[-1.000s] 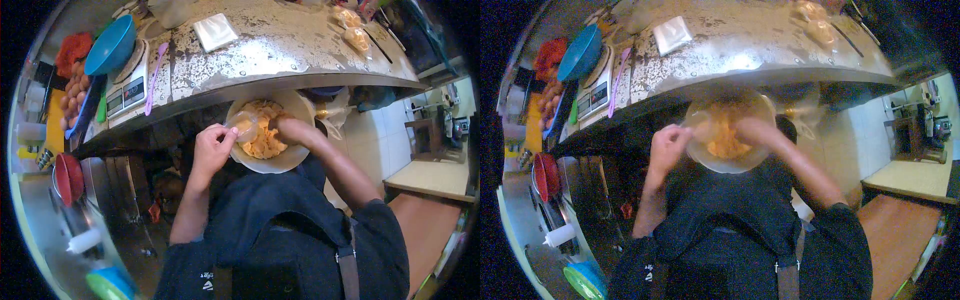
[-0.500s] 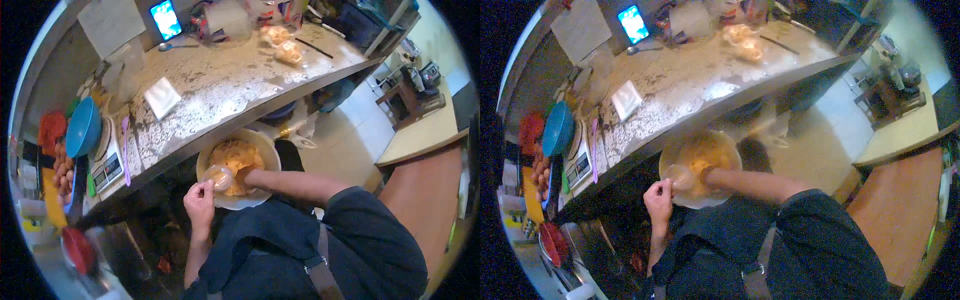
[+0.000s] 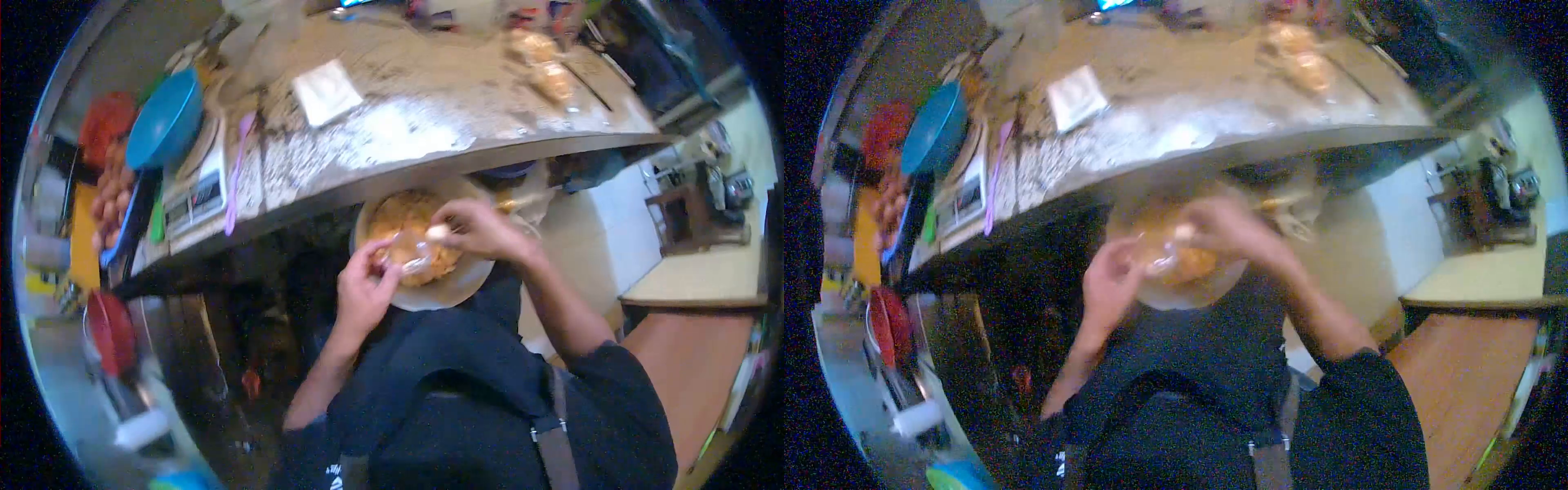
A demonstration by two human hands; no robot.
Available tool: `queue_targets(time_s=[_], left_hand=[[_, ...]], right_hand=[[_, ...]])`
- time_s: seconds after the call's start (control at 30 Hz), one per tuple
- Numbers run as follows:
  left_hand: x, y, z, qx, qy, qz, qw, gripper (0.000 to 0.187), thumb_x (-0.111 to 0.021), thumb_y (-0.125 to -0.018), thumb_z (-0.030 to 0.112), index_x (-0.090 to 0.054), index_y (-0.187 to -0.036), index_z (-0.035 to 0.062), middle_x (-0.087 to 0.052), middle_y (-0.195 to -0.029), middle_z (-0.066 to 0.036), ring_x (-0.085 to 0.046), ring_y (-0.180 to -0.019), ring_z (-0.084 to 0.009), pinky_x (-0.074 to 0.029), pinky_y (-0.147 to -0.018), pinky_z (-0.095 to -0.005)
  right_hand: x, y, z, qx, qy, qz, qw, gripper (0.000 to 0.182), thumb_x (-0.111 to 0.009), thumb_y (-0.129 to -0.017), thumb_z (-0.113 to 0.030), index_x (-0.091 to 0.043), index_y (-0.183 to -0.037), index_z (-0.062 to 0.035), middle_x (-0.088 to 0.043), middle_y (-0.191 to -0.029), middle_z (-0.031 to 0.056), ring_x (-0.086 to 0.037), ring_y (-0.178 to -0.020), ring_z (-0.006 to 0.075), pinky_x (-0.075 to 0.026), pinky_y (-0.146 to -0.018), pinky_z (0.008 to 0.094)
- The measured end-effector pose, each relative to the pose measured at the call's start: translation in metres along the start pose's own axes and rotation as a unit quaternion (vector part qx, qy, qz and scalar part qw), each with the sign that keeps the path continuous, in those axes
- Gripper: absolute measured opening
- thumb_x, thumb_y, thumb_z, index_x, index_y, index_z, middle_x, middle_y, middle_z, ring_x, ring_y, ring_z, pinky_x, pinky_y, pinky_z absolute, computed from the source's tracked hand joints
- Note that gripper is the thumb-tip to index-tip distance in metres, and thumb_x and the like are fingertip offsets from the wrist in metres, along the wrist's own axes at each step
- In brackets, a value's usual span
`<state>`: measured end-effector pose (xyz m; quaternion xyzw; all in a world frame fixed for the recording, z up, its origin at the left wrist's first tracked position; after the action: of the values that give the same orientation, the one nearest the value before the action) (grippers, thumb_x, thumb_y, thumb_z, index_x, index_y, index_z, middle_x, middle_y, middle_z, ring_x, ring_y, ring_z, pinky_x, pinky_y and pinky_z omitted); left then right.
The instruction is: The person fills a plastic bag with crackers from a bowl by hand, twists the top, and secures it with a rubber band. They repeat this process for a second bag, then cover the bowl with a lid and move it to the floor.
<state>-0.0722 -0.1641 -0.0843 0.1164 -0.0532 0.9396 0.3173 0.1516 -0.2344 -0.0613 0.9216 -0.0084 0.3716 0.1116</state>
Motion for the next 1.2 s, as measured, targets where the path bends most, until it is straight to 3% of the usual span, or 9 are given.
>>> queue_targets(time_s=[0.03,0.17,0.33,0.4,0.47,0.67,0.83,0.97,1.2], left_hand=[[0.000,0.001,-0.002,0.015,-0.007,0.013,1.000,0.033,-0.067,-0.083,0.005,-0.060,-0.115,0.0010,-0.062,-0.083,-0.002,-0.055,-0.076,-0.0074,-0.048,-0.072,-0.0238],[-0.010,-0.001,-0.004,0.011,0.120,-0.028,0.992,0.041,-0.067,-0.084,0.005,-0.053,-0.122,0.0034,-0.059,-0.084,-0.001,-0.054,-0.076,-0.0064,-0.046,-0.072,-0.0232],[-0.004,-0.004,0.009,0.038,0.179,-0.037,0.982,0.044,-0.067,-0.084,0.001,-0.050,-0.124,0.0034,-0.059,-0.086,-0.001,-0.054,-0.078,-0.0059,-0.046,-0.074,-0.0221],[0.005,-0.010,0.016,0.052,0.198,-0.041,0.978,0.044,-0.067,-0.084,0.000,-0.049,-0.124,0.0035,-0.059,-0.086,-0.001,-0.055,-0.079,-0.0065,-0.047,-0.075,-0.0227],[0.012,-0.020,0.020,0.061,0.218,-0.050,0.973,0.043,-0.067,-0.084,0.000,-0.049,-0.123,0.0036,-0.060,-0.086,-0.002,-0.057,-0.080,-0.0071,-0.048,-0.076,-0.0234],[0.011,-0.051,0.047,-0.022,0.416,-0.102,0.903,0.049,-0.060,-0.093,0.016,-0.040,-0.135,0.0014,-0.056,-0.122,-0.010,-0.055,-0.112,-0.0176,-0.045,-0.096,-0.0324],[-0.015,-0.055,0.070,-0.032,0.472,-0.271,0.838,0.062,-0.046,-0.097,0.047,-0.036,-0.139,0.0016,-0.049,-0.134,-0.013,-0.048,-0.125,-0.0245,-0.042,-0.103,-0.0397],[-0.028,-0.063,0.088,0.085,0.469,-0.253,0.842,0.053,-0.042,-0.100,0.042,-0.043,-0.132,-0.0002,-0.058,-0.122,-0.017,-0.062,-0.108,-0.0285,-0.054,-0.090,-0.0417],[-0.029,-0.070,0.057,0.163,0.526,-0.368,0.749,0.044,-0.046,-0.100,0.033,-0.052,-0.124,-0.0039,-0.065,-0.111,-0.017,-0.067,-0.096,-0.0258,-0.055,-0.085,-0.0404]], right_hand=[[-0.003,0.004,0.007,0.011,-0.177,0.029,0.984,0.034,-0.072,-0.080,-0.002,-0.059,-0.111,0.0003,-0.066,-0.102,0.0091,-0.065,-0.092,0.0173,-0.056,-0.080,0.0310],[0.000,0.022,-0.035,0.014,-0.245,0.067,0.967,0.031,-0.072,-0.079,0.000,-0.059,-0.107,-0.0003,-0.066,-0.102,0.0085,-0.065,-0.090,0.0170,-0.056,-0.078,0.0289],[-0.009,0.018,-0.058,0.179,-0.039,0.112,0.977,0.027,-0.073,-0.077,-0.005,-0.063,-0.102,-0.0018,-0.067,-0.103,0.0105,-0.067,-0.083,0.0214,-0.056,-0.071,0.0290],[0.005,0.024,-0.063,0.118,-0.067,0.055,0.989,0.031,-0.075,-0.076,-0.010,-0.064,-0.104,-0.0036,-0.064,-0.113,0.0116,-0.064,-0.099,0.0266,-0.053,-0.082,0.0343],[0.013,0.022,-0.071,0.229,0.112,0.074,0.964,0.029,-0.077,-0.075,-0.016,-0.065,-0.100,-0.0054,-0.057,-0.128,0.0131,-0.054,-0.119,0.0321,-0.044,-0.097,0.0415],[0.050,0.004,-0.107,0.334,0.116,0.158,0.922,0.022,-0.077,-0.075,-0.022,-0.062,-0.083,-0.0078,-0.050,-0.138,0.0123,-0.042,-0.131,0.0339,-0.035,-0.104,0.0487],[0.086,-0.032,-0.144,0.340,0.084,0.160,0.923,0.027,-0.065,-0.086,-0.032,-0.062,-0.088,-0.0059,-0.063,-0.109,0.0168,-0.062,-0.093,0.0369,-0.050,-0.078,0.0420],[0.089,-0.055,-0.140,0.294,0.048,0.189,0.936,0.021,-0.070,-0.084,-0.025,-0.061,-0.085,-0.0064,-0.065,-0.077,0.0112,-0.063,-0.076,0.0329,-0.049,-0.065,0.0404],[0.088,-0.057,-0.100,0.236,-0.021,0.202,0.950,0.021,-0.073,-0.082,-0.021,-0.061,-0.084,-0.0034,-0.060,-0.070,0.0089,-0.059,-0.064,0.0244,-0.049,-0.063,0.0343]])
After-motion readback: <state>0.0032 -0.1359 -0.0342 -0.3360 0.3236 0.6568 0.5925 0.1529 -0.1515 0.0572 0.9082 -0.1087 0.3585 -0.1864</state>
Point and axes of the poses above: each hand's wrist, its own y-axis away from the middle knuckle, its own x-axis out of the back of the hand, z = x × y, the point moved 2 cm from there along -y, towards the middle knuckle
